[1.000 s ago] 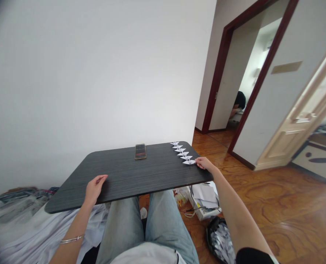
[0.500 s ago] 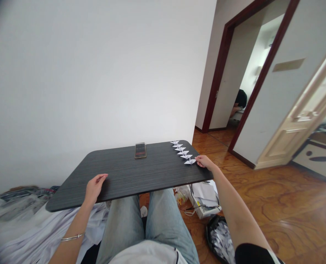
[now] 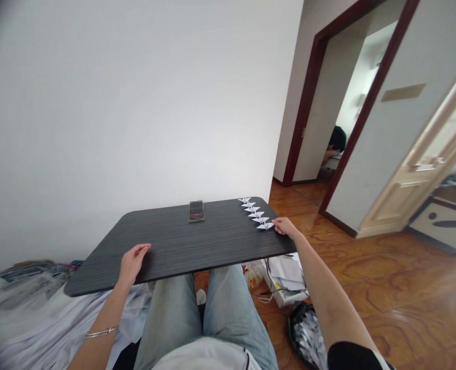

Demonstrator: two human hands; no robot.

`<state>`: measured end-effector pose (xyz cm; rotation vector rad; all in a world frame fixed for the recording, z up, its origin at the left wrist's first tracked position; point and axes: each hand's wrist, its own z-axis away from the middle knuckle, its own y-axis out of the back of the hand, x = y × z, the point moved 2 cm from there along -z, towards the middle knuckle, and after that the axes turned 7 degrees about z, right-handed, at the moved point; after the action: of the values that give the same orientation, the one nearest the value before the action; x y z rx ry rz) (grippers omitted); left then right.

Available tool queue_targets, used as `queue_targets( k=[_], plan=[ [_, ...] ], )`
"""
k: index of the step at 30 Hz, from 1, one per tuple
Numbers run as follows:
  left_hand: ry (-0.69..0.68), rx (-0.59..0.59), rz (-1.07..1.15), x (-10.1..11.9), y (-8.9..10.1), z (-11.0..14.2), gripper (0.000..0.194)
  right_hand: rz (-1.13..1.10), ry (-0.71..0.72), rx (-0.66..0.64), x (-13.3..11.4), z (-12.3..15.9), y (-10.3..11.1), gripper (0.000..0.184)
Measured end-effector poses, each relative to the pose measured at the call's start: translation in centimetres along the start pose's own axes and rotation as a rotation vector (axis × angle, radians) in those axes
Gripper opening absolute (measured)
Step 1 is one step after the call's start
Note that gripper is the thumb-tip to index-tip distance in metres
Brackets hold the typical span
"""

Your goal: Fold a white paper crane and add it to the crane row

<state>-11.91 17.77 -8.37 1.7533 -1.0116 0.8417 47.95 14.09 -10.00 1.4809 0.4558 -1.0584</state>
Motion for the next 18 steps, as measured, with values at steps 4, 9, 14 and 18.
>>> queue_targets(
  k=[4, 9, 14, 18],
  plan=[
    [-0.003, 0.003, 0.0, -0.1, 0.0, 0.0, 0.036, -0.014, 0.013, 0.008, 0.1, 0.0, 0.0, 0.024],
    [-0.001, 0.001, 0.003, 0.0, 0.0, 0.0, 0.036, -0.053, 0.036, 0.044, 0.3, 0.1, 0.1, 0.025],
    [-0.002, 0.001, 0.006, 0.1, 0.0, 0.1, 0.037, -0.131, 0.075, 0.198, -0.1, 0.7, 0.2, 0.025],
    [-0.017, 0.012, -0.01, 0.1, 0.1, 0.2, 0.038, -0.224, 0.143, 0.492, -0.8, 2.7, 0.5, 0.031]
  ],
)
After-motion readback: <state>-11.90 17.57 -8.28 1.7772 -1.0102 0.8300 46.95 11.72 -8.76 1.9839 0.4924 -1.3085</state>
